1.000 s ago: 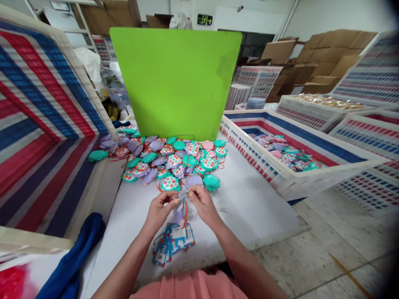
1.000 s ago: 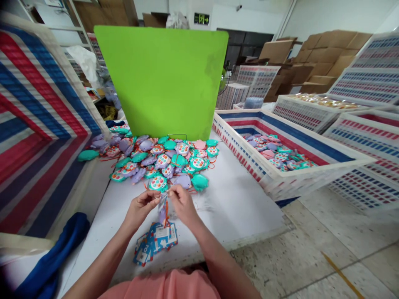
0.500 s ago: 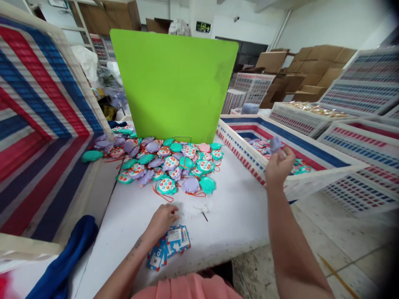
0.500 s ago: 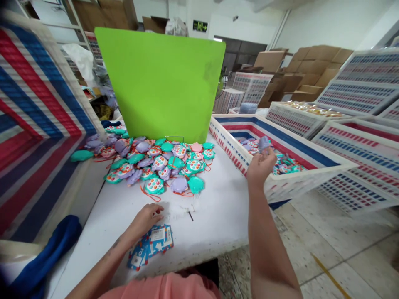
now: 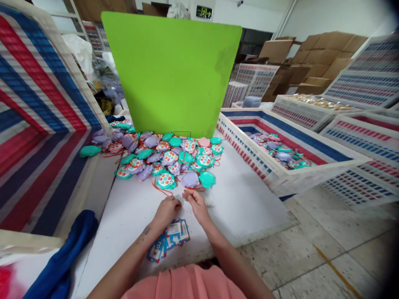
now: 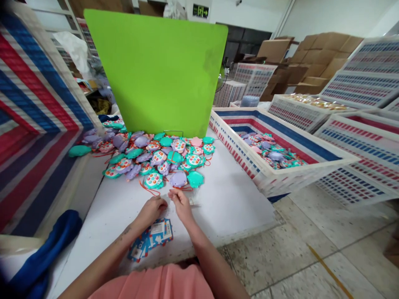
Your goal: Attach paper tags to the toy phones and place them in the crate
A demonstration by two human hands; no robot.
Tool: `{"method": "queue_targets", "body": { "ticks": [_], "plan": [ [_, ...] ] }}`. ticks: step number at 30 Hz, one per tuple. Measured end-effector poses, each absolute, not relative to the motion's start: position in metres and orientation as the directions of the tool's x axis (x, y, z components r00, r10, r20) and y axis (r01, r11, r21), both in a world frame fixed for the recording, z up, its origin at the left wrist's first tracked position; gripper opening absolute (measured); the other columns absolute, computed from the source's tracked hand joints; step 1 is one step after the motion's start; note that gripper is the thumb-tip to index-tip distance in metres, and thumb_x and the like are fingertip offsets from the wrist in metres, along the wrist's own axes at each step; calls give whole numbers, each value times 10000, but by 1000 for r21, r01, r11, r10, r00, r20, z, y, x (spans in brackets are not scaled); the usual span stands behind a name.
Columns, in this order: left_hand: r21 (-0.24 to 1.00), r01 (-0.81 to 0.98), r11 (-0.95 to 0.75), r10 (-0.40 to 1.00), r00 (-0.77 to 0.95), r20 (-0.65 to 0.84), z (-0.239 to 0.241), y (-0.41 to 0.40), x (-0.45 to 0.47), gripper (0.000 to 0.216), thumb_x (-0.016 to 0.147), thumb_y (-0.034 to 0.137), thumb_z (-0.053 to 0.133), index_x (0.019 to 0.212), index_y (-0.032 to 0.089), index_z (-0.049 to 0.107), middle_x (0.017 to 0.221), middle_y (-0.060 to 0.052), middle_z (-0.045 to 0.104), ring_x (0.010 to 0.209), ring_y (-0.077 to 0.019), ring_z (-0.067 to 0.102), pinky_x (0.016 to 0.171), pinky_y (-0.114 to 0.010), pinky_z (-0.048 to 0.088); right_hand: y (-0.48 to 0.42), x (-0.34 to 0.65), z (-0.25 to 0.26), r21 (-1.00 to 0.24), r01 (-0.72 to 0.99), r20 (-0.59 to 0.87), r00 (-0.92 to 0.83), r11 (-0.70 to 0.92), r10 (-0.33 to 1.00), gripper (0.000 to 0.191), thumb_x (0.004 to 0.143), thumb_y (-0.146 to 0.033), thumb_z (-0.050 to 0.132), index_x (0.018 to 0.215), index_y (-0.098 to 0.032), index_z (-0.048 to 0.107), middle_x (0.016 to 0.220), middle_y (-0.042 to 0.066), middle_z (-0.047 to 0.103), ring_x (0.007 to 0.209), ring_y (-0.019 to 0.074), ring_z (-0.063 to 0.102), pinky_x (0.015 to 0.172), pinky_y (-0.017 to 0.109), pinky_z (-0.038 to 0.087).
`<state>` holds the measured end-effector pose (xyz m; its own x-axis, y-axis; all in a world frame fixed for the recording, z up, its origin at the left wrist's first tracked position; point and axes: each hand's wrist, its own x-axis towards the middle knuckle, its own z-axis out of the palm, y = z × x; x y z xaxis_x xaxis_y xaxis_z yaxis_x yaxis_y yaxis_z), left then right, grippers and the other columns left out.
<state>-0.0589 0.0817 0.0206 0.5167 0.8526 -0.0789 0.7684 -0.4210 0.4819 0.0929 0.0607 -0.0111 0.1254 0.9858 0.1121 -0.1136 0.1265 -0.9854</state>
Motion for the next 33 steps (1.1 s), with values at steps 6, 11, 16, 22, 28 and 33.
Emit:
{"method": "queue_targets", "body": {
  "ticks": [6, 11, 16, 22, 28, 33],
  "plan": [
    [500, 743, -445, 837, 543, -62, 20, 79, -58, 156, 760, 210, 568, 866, 198, 682, 890, -75, 617, 885, -217, 552, 798, -305, 390, 63, 92, -15, -977, -192, 70, 136, 96, 988, 280, 794, -435, 580, 938, -204, 646, 940, 60, 685, 940, 225, 630, 870, 393, 481],
    [519, 735, -435, 851, 524, -28, 14, 82, -57, 189, 779, 129, 496, 834, 166, 673, 870, -91, 619, 873, -216, 554, 818, -318, 387, 56, 93, -9, -990, -44, 128, 84, 132, 988, 247, 841, -387, 523, 983, -227, 646, 958, 46, 692, 960, 214, 613, 899, 378, 449],
    [578, 698, -423, 860, 511, 14, 16, 85, -61, 171, 778, 116, 469, 791, 163, 633, 824, -64, 614, 813, -182, 563, 769, -280, 411, 52, 93, -6, -947, 206, 249, -18, 248, 968, 229, 854, -250, 492, 1014, -230, 654, 1030, 49, 669, 998, 202, 592, 910, 366, 429],
    [652, 639, -408, 882, 461, 99, 34, 90, -80, 163, 832, 239, 426, 826, 167, 572, 815, -45, 582, 729, -156, 546, 685, -259, 427, 54, 92, -10, -838, 449, 302, -91, 310, 949, 182, 800, -170, 553, 918, -228, 680, 863, 44, 671, 898, 207, 574, 818, 349, 435],
    [696, 640, -326, 939, 306, 159, 56, 99, -120, 144, 806, 279, 437, 792, 182, 543, 743, -19, 555, 658, -151, 517, 635, -261, 411, 59, 100, -12, -961, 235, 174, 93, 148, 980, 132, 796, -288, 565, 809, -208, 669, 781, 34, 666, 808, 196, 584, 778, 342, 449],
    [723, 610, -325, 862, 505, -39, 58, 80, -119, 137, 770, 245, 445, 754, 184, 566, 693, -2, 576, 630, -145, 522, 593, -238, 390, 64, 100, 5, -959, -274, 0, 235, 66, 972, 186, 721, -369, 661, 786, -200, 615, 877, 54, 696, 876, 209, 627, 837, 387, 469]
  ]
}}
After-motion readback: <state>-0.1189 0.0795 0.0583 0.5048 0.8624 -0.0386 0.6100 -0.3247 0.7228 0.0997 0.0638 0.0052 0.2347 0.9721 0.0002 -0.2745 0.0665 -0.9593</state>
